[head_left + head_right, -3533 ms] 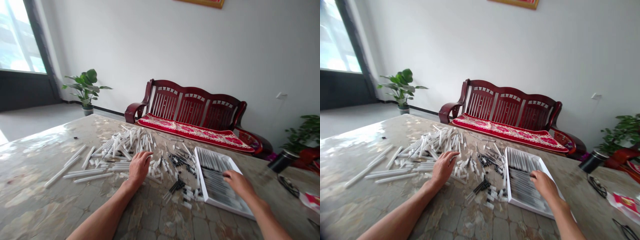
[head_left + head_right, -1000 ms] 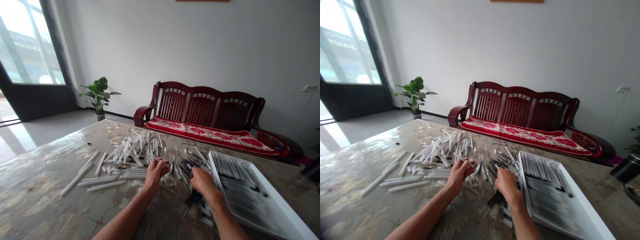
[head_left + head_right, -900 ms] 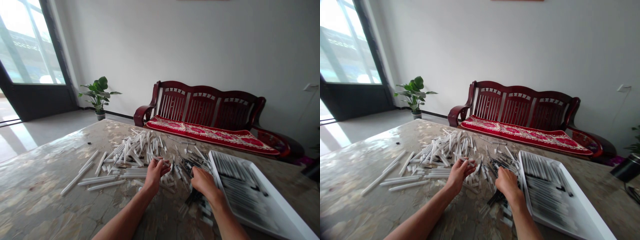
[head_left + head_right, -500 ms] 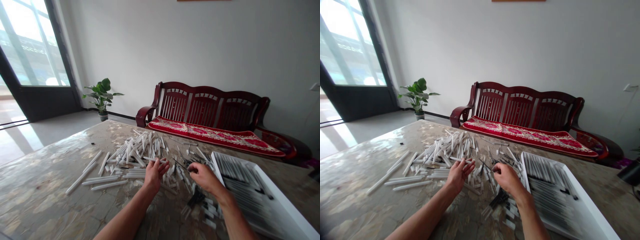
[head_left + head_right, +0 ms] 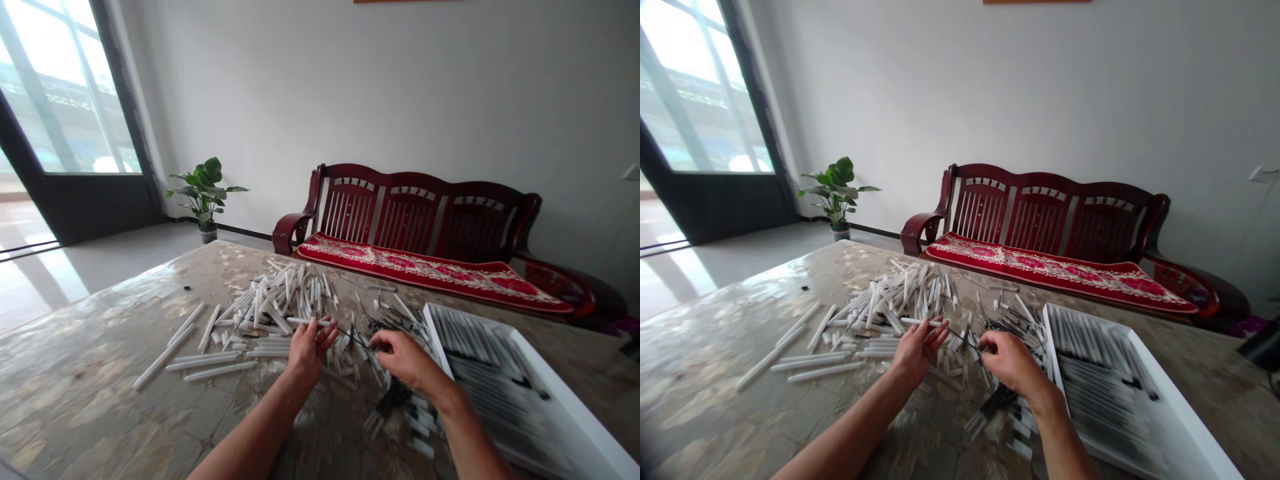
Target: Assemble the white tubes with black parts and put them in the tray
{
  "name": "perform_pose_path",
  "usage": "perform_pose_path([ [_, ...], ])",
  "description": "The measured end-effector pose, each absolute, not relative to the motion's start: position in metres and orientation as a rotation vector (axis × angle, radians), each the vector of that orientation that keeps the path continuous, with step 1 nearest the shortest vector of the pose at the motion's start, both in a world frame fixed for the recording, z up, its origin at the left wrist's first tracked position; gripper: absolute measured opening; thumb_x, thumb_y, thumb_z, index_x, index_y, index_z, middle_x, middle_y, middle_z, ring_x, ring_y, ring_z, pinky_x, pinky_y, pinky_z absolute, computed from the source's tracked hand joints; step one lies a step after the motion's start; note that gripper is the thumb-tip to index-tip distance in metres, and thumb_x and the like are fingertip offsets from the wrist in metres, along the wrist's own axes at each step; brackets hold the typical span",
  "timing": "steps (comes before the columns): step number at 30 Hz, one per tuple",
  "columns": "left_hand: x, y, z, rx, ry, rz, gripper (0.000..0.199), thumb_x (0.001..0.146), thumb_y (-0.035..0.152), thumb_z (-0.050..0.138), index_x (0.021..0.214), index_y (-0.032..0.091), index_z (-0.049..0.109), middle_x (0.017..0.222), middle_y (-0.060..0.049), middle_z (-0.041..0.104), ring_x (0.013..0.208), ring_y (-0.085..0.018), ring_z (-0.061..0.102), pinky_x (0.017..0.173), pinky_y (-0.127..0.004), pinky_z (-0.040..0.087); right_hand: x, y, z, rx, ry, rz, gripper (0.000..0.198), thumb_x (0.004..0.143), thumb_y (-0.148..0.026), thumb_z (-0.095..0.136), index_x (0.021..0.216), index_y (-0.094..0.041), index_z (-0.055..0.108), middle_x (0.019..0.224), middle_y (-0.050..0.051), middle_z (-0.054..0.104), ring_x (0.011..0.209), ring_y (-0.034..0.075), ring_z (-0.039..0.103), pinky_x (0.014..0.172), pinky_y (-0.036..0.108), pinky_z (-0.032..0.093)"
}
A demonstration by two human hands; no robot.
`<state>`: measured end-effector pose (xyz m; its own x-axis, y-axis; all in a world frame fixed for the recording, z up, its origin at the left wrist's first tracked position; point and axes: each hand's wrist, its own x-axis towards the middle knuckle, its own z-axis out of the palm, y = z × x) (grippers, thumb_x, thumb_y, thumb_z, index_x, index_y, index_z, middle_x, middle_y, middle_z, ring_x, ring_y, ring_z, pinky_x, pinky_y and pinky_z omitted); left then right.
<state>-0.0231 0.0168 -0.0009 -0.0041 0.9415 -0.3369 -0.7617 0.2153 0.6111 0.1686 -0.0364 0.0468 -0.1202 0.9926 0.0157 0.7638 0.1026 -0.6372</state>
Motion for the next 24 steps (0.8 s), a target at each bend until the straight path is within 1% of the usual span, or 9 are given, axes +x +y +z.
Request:
perform_pose_path([
  [6, -0.022, 0.015, -0.001, 0.332, 0.807, 1.342, 0.011, 0.093, 0.017, 0.056, 0.084, 0.017, 0.05, 0.087, -0.008, 0.073, 0.07, -0.015, 0.074, 0.065, -0.027, 0.062, 0.167, -0.037, 0.047, -1.699, -1.938, 0.698, 0.033, 0.068, -0.013, 0.049, 0.09, -0.018, 0.075, 0.085, 0.003, 0.076, 0.079, 0.018, 0.067, 0.069, 0.023, 0.045],
  [10, -0.019, 0.015, -0.004, 0.453, 0.838, 1.343, 0.015, 0.089, 0.023, 0.063, 0.087, 0.019, 0.049, 0.084, -0.005, 0.074, 0.066, -0.015, 0.073, 0.063, -0.028, 0.061, 0.169, -0.037, 0.05, -1.722, -1.94, 0.584, 0.031, 0.073, -0.015, 0.051, 0.09, -0.019, 0.076, 0.091, 0.005, 0.077, 0.087, 0.02, 0.068, 0.077, 0.026, 0.046],
  [13, -0.015, 0.009, -0.003, 0.544, 0.84, 1.273, 0.017, 0.086, 0.027, 0.067, 0.086, 0.018, 0.053, 0.083, -0.006, 0.075, 0.066, -0.015, 0.073, 0.061, -0.025, 0.06, 0.168, -0.036, 0.05, -1.655, -1.884, 0.588, 0.025, 0.075, -0.018, 0.055, 0.089, -0.02, 0.075, 0.091, 0.004, 0.076, 0.087, 0.02, 0.068, 0.079, 0.028, 0.047],
  [15, -0.013, 0.003, -0.001, 0.583, 0.801, 1.206, 0.019, 0.083, 0.028, 0.071, 0.085, 0.016, 0.056, 0.084, -0.008, 0.076, 0.066, -0.014, 0.072, 0.058, -0.021, 0.058, 0.164, -0.034, 0.047, -1.583, -1.791, 0.657, 0.019, 0.074, -0.021, 0.058, 0.087, -0.02, 0.073, 0.086, 0.003, 0.075, 0.081, 0.019, 0.067, 0.075, 0.027, 0.049],
  [18, -0.01, -0.008, 0.004, 0.551, 0.703, 1.098, 0.017, 0.081, 0.023, 0.073, 0.084, 0.014, 0.059, 0.081, -0.007, 0.075, 0.064, -0.013, 0.072, 0.055, -0.018, 0.057, 0.153, -0.031, 0.035, -1.463, -1.551, 0.82, 0.014, 0.073, -0.03, 0.065, 0.081, -0.02, 0.068, 0.072, 0.0, 0.069, 0.065, 0.016, 0.061, 0.057, 0.024, 0.047],
  [21, -0.01, -0.013, 0.007, 0.43, 0.677, 1.043, 0.01, 0.086, 0.014, 0.067, 0.081, 0.013, 0.059, 0.072, -0.005, 0.072, 0.06, -0.011, 0.071, 0.056, -0.018, 0.058, 0.141, -0.027, 0.02, -1.309, -1.317, 0.957, 0.03, 0.068, -0.046, 0.074, 0.074, -0.019, 0.062, 0.061, -0.004, 0.059, 0.051, 0.012, 0.051, 0.045, 0.021, 0.041],
  [24, -0.013, -0.009, 0.008, 0.365, 0.677, 1.058, 0.009, 0.089, 0.01, 0.062, 0.081, 0.012, 0.059, 0.068, -0.003, 0.07, 0.056, -0.01, 0.069, 0.053, -0.017, 0.058, 0.136, -0.024, 0.007, -1.207, -1.207, 1.039, 0.046, 0.062, -0.06, 0.077, 0.071, -0.019, 0.058, 0.055, -0.006, 0.053, 0.047, 0.01, 0.048, 0.042, 0.021, 0.039],
])
